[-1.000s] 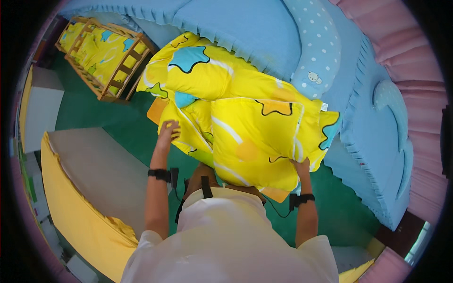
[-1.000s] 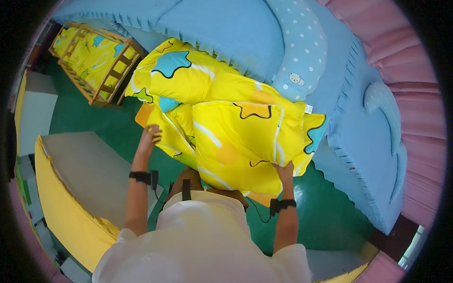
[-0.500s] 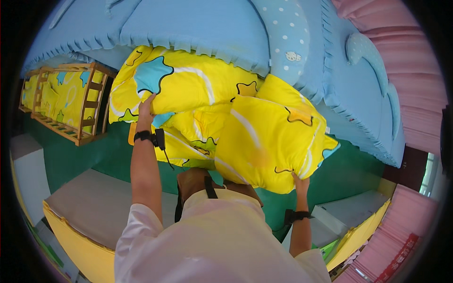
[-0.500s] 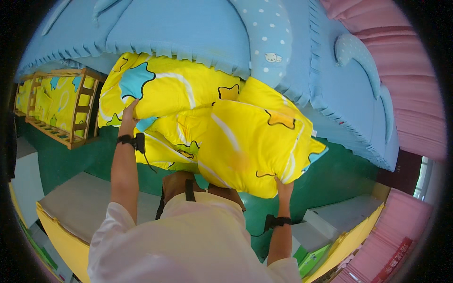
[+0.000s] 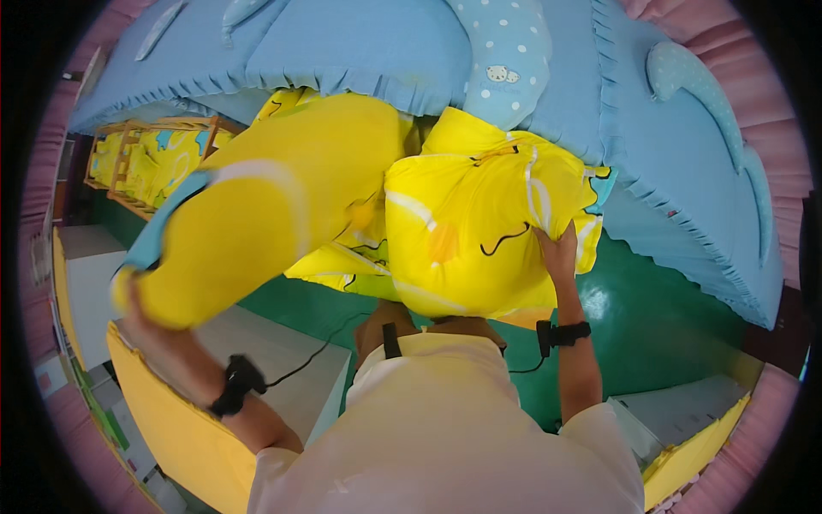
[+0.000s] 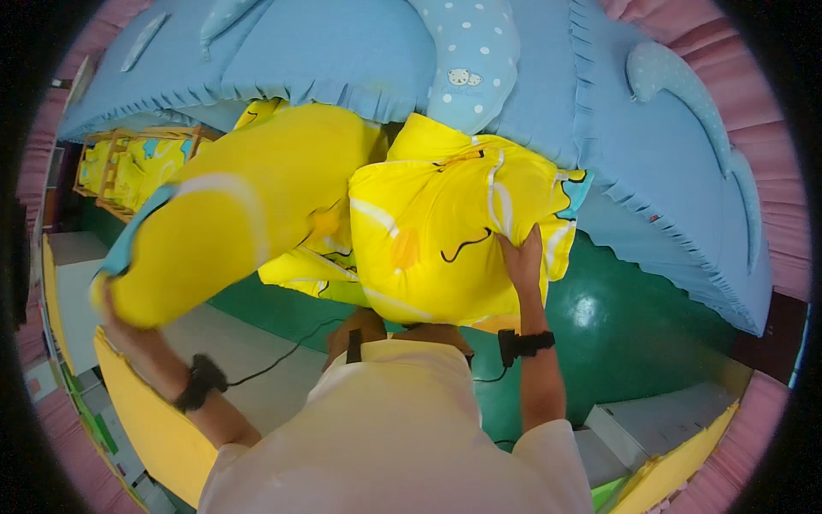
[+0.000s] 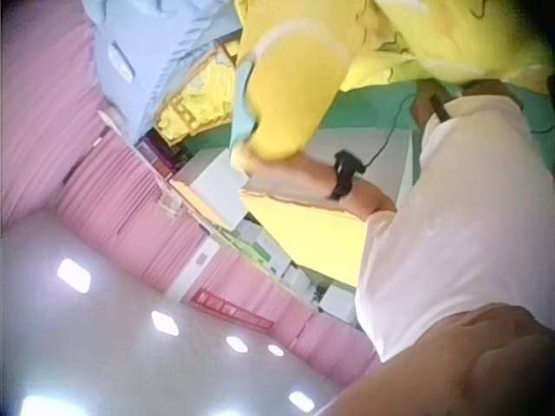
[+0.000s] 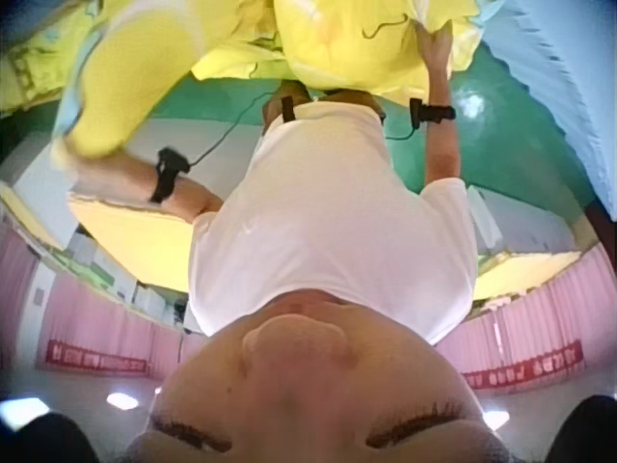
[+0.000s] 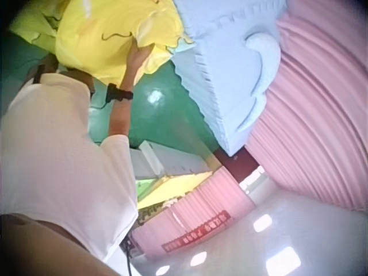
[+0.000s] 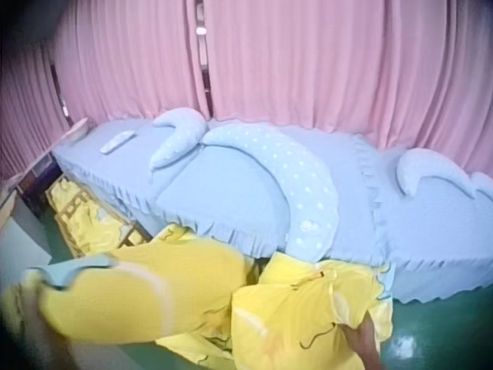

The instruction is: Organizing various items in a childcare room, including desks, baby tubs, bottles, and bedding.

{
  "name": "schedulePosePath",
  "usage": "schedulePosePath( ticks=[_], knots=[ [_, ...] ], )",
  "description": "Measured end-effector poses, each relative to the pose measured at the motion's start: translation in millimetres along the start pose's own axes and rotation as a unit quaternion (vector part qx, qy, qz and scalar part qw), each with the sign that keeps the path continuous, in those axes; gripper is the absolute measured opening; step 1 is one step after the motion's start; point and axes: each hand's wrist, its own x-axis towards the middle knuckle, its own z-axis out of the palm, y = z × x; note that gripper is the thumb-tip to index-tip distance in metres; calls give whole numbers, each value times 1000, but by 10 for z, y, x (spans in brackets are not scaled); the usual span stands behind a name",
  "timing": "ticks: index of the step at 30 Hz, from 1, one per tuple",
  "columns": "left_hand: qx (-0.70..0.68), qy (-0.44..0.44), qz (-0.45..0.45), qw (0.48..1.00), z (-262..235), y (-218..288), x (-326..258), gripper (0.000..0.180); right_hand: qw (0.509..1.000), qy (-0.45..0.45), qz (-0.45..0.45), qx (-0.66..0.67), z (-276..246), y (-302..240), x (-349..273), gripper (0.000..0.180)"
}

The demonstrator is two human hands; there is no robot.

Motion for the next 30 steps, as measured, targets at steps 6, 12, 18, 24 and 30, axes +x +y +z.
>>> schedulePosePath(
  ticks=[6,12,18,24,30],
  knots=[
    [441,217,488,721,-1613,1130,-925,41,996,-24,-22,-84,65,436,200,51],
    [342,258,344,835,-2270,1100,-1728,41,930,-85,106,-342,165,1021,338,81],
    [-159,235,-126,950,-2057,-85,-2222,35,919,75,-140,-360,142,487,16,98],
    [-227,190,-131,946,-1952,104,-2388,32,816,-516,-262,-7,559,-990,-1050,103],
    [-362,20,-27,932,-2386,737,-2702,37,797,-442,-412,-12,1320,-1515,-1978,95]
  ],
)
